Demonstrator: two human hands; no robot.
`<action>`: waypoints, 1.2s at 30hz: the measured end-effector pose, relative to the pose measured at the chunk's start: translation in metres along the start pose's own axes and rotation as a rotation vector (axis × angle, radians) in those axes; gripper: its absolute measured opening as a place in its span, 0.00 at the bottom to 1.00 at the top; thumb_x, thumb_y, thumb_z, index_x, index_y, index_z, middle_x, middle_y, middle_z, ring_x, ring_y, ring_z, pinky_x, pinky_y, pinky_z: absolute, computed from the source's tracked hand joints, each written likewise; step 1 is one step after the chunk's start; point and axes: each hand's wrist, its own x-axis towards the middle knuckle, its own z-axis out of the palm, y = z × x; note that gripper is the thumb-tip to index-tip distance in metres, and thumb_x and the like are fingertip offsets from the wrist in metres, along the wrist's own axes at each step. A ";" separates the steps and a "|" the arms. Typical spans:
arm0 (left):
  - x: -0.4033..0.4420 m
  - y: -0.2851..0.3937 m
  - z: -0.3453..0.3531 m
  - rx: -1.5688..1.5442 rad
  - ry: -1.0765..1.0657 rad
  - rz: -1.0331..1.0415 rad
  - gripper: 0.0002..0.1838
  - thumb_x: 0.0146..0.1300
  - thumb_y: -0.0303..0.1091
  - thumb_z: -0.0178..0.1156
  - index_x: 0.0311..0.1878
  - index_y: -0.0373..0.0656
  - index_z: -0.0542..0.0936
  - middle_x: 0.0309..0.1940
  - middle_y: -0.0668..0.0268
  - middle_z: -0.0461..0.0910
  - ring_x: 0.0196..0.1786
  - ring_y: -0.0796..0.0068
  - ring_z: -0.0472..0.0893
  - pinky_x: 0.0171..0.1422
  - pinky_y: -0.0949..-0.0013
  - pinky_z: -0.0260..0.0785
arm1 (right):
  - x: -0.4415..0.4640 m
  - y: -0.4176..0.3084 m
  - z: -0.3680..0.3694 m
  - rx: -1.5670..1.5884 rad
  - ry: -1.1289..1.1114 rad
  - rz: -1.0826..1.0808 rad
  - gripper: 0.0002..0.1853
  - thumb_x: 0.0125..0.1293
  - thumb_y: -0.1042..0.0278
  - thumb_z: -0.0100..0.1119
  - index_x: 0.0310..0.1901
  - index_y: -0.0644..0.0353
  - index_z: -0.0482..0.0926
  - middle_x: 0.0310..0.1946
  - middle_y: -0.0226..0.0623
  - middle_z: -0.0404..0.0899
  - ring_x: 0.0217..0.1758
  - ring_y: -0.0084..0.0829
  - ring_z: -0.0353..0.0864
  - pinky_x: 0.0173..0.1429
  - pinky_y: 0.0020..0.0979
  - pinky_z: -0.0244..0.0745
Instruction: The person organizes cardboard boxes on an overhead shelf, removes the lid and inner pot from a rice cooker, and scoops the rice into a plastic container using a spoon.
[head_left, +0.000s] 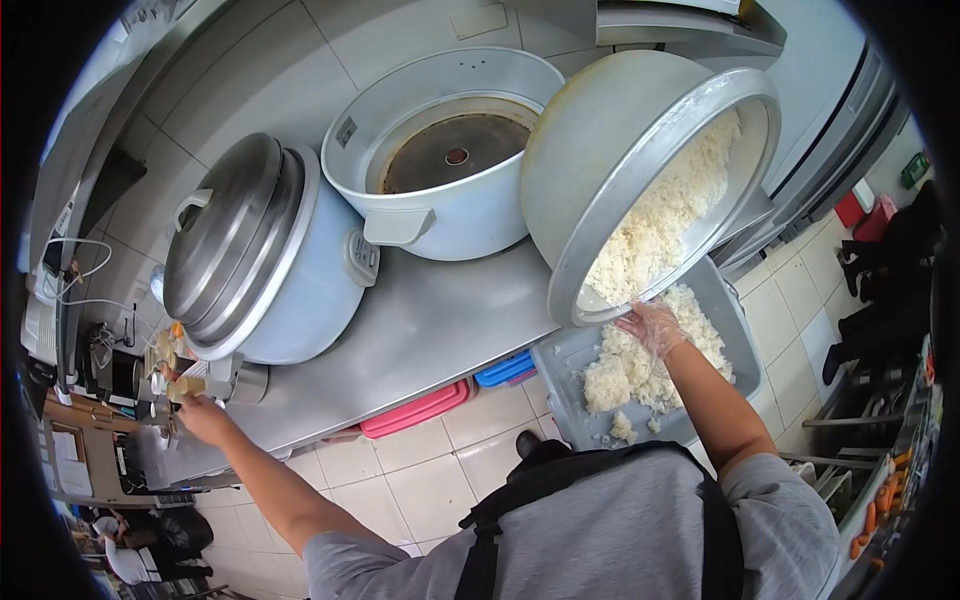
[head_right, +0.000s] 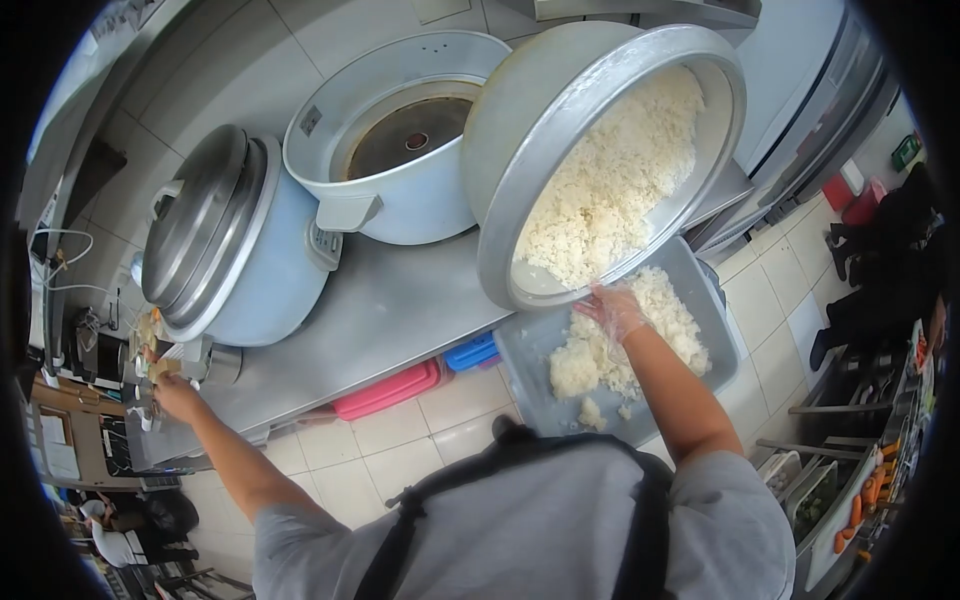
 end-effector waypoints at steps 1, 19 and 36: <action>0.000 0.000 -0.023 -0.012 0.083 -0.005 0.11 0.65 0.34 0.56 0.46 0.44 0.84 0.45 0.54 0.80 0.44 0.51 0.82 0.49 0.53 0.75 | 0.000 -0.001 -0.001 0.003 -0.003 0.002 0.10 0.69 0.79 0.54 0.49 0.62 0.68 0.45 0.41 0.77 0.49 0.39 0.82 0.56 0.52 0.83; -0.420 0.327 -0.296 -1.211 -0.775 1.042 0.14 0.54 0.27 0.66 0.45 0.42 0.82 0.45 0.56 0.78 0.49 0.53 0.78 0.52 0.59 0.73 | 0.010 -0.003 0.011 -0.061 0.150 0.108 0.19 0.71 0.73 0.57 0.56 0.75 0.65 0.57 0.57 0.67 0.59 0.46 0.73 0.53 0.52 0.86; -0.238 0.562 -0.408 -1.079 0.025 0.799 0.17 0.62 0.42 0.62 0.50 0.42 0.79 0.39 0.54 0.81 0.44 0.48 0.79 0.50 0.51 0.71 | 0.004 -0.008 -0.031 -0.460 -0.215 0.090 0.28 0.72 0.56 0.57 0.65 0.66 0.65 0.59 0.48 0.73 0.62 0.43 0.75 0.61 0.47 0.77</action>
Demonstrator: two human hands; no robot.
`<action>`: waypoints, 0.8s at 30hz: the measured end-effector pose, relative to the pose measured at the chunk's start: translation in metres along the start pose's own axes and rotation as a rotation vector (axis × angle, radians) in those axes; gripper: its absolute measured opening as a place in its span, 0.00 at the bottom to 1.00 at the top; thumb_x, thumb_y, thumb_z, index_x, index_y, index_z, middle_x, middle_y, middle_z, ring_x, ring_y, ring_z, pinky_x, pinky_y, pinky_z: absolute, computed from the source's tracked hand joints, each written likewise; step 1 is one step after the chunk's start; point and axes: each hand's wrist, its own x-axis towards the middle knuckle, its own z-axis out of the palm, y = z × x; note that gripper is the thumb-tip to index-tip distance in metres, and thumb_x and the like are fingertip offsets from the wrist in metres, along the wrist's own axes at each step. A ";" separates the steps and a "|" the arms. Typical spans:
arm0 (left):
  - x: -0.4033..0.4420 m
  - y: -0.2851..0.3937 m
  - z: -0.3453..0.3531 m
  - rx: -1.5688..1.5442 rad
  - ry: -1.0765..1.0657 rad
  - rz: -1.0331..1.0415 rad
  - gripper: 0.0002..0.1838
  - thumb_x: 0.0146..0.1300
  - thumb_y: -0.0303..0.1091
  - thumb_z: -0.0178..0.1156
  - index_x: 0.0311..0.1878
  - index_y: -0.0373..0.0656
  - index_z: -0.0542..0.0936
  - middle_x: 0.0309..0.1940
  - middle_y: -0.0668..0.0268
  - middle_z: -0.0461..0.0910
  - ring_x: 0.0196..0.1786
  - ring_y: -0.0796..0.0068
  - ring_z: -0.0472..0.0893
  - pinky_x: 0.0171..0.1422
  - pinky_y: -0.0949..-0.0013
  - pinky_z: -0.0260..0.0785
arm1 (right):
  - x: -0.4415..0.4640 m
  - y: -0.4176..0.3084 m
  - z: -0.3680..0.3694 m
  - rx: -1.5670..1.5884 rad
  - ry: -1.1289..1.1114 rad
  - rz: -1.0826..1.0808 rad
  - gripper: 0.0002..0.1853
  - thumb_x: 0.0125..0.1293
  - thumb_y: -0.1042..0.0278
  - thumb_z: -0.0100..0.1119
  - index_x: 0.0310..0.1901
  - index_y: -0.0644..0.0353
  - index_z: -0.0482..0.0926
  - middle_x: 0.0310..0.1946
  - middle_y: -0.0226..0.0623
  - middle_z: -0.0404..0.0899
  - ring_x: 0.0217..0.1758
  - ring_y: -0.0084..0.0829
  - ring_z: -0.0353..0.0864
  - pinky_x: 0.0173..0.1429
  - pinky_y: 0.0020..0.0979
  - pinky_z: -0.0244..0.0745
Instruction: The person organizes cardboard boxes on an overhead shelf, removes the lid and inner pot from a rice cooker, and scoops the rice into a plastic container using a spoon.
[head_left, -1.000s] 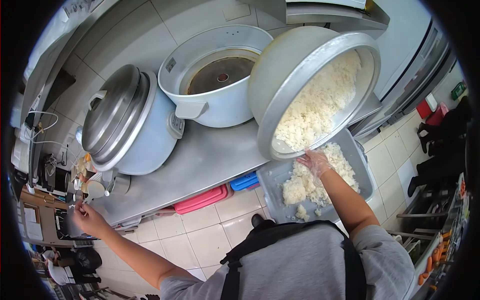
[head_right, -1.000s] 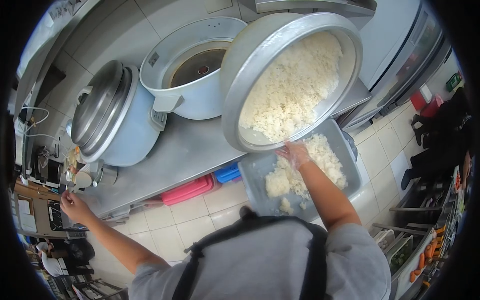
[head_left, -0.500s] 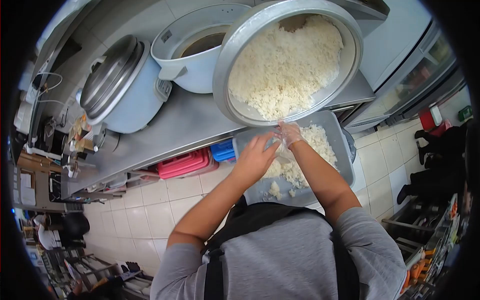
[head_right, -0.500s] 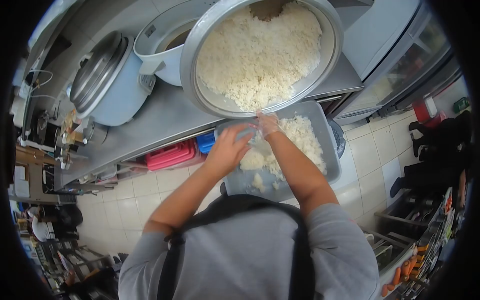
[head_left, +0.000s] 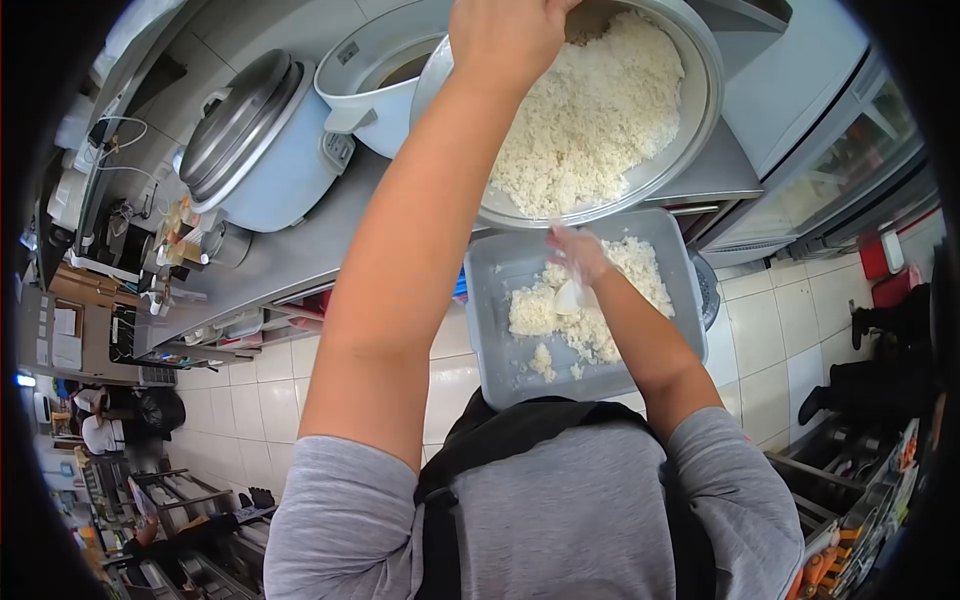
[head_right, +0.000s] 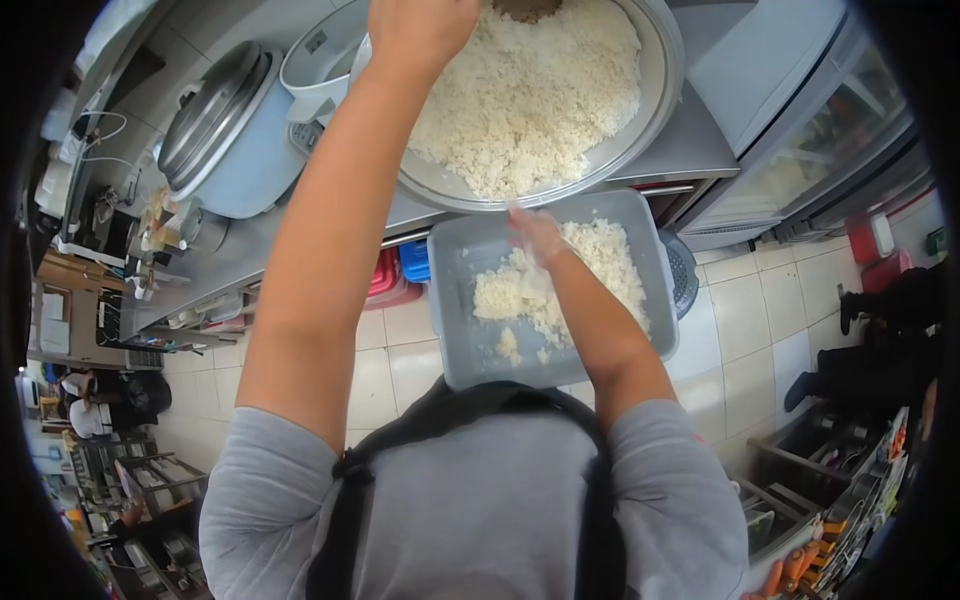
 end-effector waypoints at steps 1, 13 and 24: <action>0.000 0.001 -0.001 -0.001 -0.005 0.008 0.17 0.62 0.42 0.62 0.50 0.42 0.79 0.39 0.53 0.81 0.44 0.48 0.79 0.49 0.51 0.71 | -0.005 0.002 -0.009 -0.142 -0.036 -0.037 0.30 0.73 0.53 0.56 0.67 0.64 0.63 0.59 0.49 0.73 0.63 0.43 0.74 0.64 0.47 0.75; -0.014 -0.015 -0.004 -0.074 0.100 0.051 0.17 0.57 0.45 0.68 0.45 0.47 0.82 0.30 0.65 0.77 0.36 0.59 0.77 0.40 0.56 0.70 | 0.069 0.126 -0.081 -2.234 -0.161 -0.181 0.25 0.73 0.61 0.41 0.70 0.53 0.68 0.70 0.36 0.69 0.77 0.45 0.59 0.74 0.66 0.48; -0.008 -0.020 -0.017 -0.074 -0.124 -0.031 0.20 0.60 0.51 0.65 0.46 0.46 0.80 0.34 0.63 0.82 0.42 0.57 0.81 0.43 0.54 0.73 | -0.077 -0.108 -0.063 -1.891 -0.433 -0.144 0.16 0.70 0.65 0.50 0.41 0.68 0.84 0.40 0.55 0.84 0.46 0.49 0.85 0.50 0.45 0.78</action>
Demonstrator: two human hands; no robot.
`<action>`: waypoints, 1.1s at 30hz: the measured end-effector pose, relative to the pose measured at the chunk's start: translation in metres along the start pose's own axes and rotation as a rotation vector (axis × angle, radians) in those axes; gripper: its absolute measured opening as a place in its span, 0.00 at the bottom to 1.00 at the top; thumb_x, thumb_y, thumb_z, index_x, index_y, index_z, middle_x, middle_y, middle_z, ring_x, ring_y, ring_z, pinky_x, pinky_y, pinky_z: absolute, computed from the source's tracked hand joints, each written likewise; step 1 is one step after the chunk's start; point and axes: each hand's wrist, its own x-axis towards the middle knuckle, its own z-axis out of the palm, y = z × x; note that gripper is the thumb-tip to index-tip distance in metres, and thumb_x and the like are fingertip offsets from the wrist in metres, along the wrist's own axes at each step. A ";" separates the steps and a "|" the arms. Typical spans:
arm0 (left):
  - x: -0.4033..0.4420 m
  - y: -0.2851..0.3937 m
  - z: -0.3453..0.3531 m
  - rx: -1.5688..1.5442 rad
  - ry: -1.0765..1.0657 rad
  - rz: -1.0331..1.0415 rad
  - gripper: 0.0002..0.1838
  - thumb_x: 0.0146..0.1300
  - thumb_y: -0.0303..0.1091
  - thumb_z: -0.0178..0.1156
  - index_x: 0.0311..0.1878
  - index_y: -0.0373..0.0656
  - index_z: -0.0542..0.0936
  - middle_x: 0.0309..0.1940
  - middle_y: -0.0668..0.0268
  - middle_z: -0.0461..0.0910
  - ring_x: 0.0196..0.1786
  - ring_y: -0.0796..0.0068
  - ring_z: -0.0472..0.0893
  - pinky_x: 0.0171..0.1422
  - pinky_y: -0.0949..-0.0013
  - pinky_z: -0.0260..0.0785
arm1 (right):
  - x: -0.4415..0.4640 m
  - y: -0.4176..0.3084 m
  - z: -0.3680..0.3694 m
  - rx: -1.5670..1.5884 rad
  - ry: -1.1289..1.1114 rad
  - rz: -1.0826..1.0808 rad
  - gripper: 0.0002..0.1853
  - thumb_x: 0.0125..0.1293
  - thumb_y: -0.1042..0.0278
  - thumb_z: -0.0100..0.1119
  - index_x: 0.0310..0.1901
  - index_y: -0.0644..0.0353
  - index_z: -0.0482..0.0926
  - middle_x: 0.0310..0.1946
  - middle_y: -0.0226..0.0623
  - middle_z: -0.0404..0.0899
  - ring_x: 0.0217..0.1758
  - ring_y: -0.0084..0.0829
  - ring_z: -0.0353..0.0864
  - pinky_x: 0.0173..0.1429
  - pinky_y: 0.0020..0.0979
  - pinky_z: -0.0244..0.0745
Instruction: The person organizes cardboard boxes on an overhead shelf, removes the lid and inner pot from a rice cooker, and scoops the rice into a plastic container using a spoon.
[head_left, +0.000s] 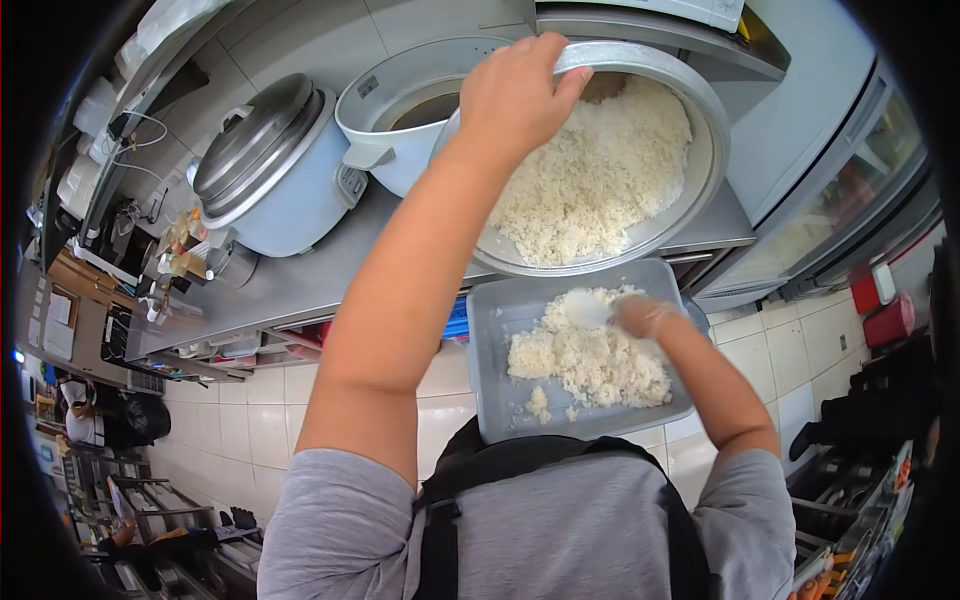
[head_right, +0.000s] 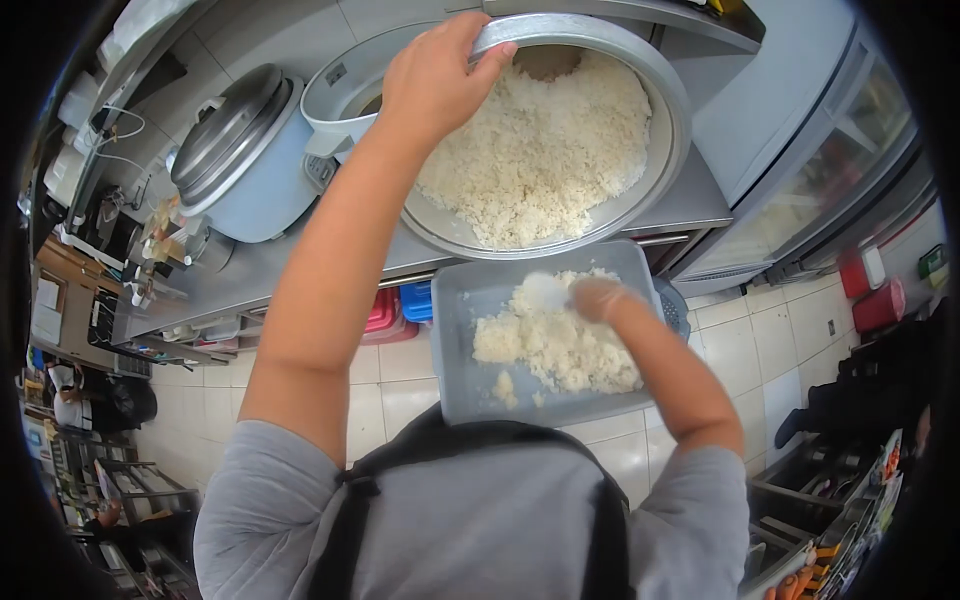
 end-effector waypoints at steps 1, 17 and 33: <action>0.005 0.002 -0.007 0.006 -0.100 -0.019 0.21 0.60 0.53 0.65 0.46 0.46 0.80 0.35 0.62 0.82 0.43 0.57 0.82 0.44 0.53 0.73 | -0.008 0.017 -0.010 -0.136 0.075 -0.062 0.16 0.72 0.65 0.47 0.41 0.69 0.82 0.38 0.57 0.83 0.44 0.50 0.85 0.49 0.46 0.78; 0.037 0.004 0.006 0.008 -0.246 0.093 0.23 0.56 0.56 0.68 0.39 0.45 0.77 0.36 0.61 0.82 0.42 0.54 0.81 0.45 0.52 0.72 | 0.014 0.007 -0.185 -0.391 0.328 0.561 0.12 0.67 0.68 0.56 0.47 0.55 0.87 0.50 0.40 0.86 0.55 0.43 0.85 0.52 0.43 0.82; 0.030 0.014 0.001 0.004 -0.221 -0.033 0.29 0.63 0.66 0.55 0.39 0.45 0.81 0.33 0.60 0.85 0.40 0.56 0.84 0.43 0.55 0.76 | 0.078 0.055 -0.173 -0.369 0.311 0.486 0.14 0.67 0.69 0.54 0.49 0.59 0.86 0.49 0.46 0.84 0.53 0.45 0.85 0.55 0.41 0.80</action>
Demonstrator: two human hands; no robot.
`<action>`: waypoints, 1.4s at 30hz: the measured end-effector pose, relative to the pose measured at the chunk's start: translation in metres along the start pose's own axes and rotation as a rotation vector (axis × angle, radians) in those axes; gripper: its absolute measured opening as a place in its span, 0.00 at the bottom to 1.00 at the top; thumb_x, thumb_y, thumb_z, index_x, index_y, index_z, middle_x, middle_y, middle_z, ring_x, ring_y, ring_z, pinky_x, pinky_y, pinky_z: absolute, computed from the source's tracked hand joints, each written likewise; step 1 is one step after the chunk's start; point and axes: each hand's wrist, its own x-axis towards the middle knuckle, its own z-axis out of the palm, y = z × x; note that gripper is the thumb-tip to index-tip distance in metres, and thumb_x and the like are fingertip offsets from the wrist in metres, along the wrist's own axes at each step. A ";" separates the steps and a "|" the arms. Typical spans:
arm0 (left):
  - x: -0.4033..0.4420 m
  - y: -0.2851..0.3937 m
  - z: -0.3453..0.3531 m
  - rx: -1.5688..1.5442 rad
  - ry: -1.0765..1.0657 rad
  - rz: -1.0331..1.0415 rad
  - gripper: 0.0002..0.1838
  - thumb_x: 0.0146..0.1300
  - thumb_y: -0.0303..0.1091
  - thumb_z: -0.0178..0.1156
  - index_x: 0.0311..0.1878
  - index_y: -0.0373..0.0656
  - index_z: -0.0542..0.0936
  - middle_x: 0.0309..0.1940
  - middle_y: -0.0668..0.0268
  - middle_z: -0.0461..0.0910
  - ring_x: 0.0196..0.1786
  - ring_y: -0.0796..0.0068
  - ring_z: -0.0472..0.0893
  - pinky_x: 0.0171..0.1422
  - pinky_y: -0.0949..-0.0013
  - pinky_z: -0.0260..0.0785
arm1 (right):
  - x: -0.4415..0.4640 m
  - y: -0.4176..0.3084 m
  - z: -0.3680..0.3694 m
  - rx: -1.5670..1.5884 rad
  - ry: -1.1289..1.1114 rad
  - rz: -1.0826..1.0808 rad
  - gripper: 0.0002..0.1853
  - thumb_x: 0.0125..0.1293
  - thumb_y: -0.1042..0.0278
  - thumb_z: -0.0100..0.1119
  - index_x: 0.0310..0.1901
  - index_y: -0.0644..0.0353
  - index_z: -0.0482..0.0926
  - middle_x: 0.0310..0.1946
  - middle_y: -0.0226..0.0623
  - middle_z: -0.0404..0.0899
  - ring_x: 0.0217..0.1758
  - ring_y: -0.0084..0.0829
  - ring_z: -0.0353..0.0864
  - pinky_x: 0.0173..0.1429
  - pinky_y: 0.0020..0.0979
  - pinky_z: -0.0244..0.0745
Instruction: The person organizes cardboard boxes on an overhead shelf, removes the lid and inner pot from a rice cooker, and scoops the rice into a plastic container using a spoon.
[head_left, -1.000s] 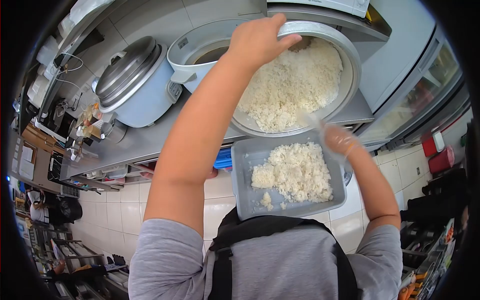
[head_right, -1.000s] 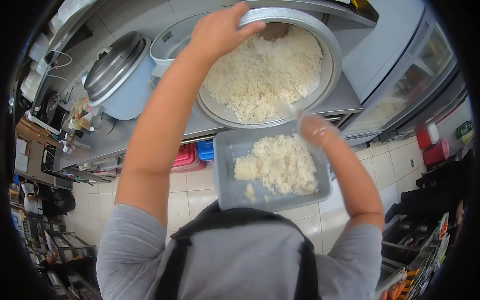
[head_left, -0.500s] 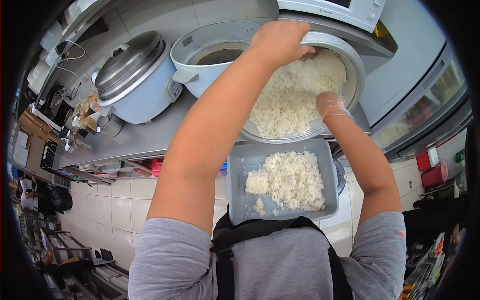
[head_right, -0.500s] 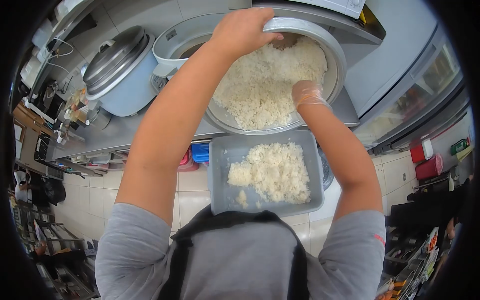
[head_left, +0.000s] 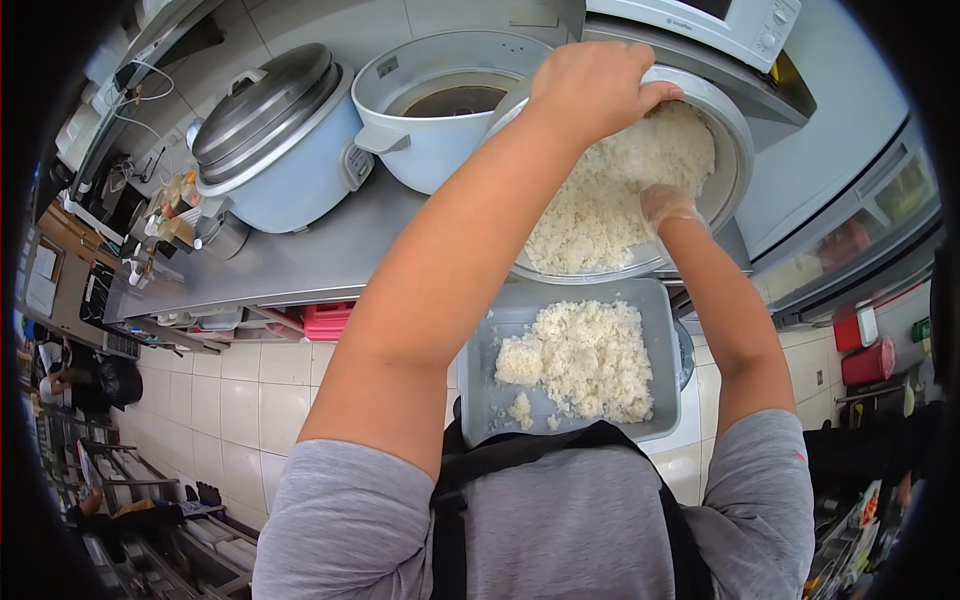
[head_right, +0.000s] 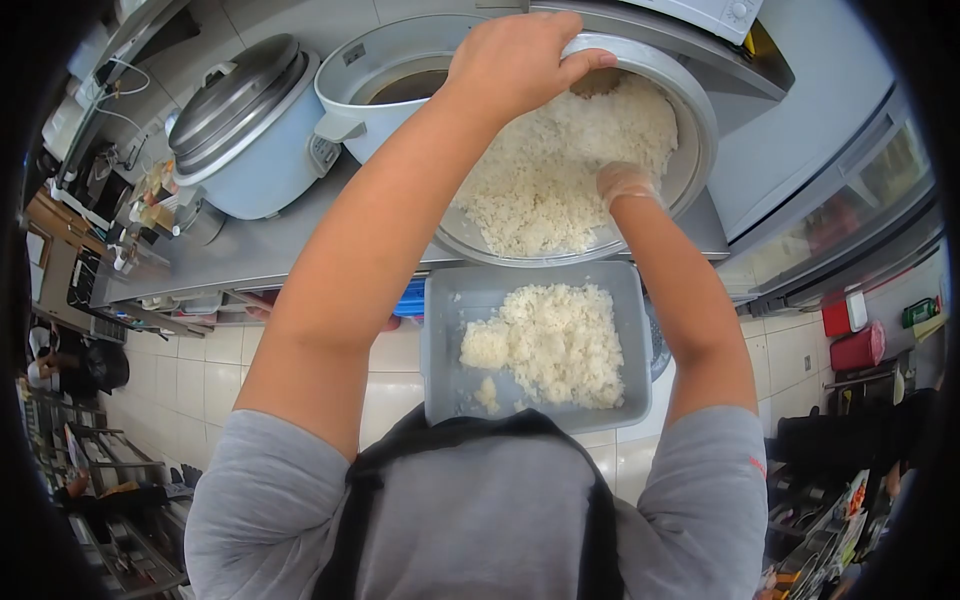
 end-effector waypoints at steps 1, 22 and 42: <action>0.000 0.001 0.001 -0.001 0.020 0.004 0.30 0.62 0.68 0.55 0.39 0.45 0.81 0.33 0.60 0.85 0.39 0.55 0.84 0.43 0.54 0.76 | -0.015 0.005 0.001 0.033 0.018 -0.026 0.14 0.67 0.70 0.52 0.47 0.60 0.86 0.49 0.48 0.84 0.53 0.46 0.85 0.54 0.41 0.81; 0.001 0.000 0.001 0.006 0.022 0.061 0.31 0.63 0.70 0.53 0.43 0.49 0.82 0.35 0.61 0.85 0.41 0.56 0.84 0.45 0.54 0.76 | -0.172 -0.036 0.053 0.202 0.044 -0.003 0.11 0.68 0.71 0.52 0.46 0.63 0.82 0.40 0.47 0.86 0.45 0.45 0.87 0.46 0.41 0.83; -0.007 -0.022 -0.001 -0.043 0.081 0.019 0.31 0.61 0.67 0.57 0.39 0.44 0.82 0.32 0.57 0.85 0.40 0.54 0.84 0.44 0.54 0.76 | -0.068 -0.026 -0.042 0.007 0.185 -0.077 0.10 0.64 0.72 0.56 0.40 0.61 0.87 0.43 0.47 0.86 0.47 0.45 0.86 0.49 0.40 0.81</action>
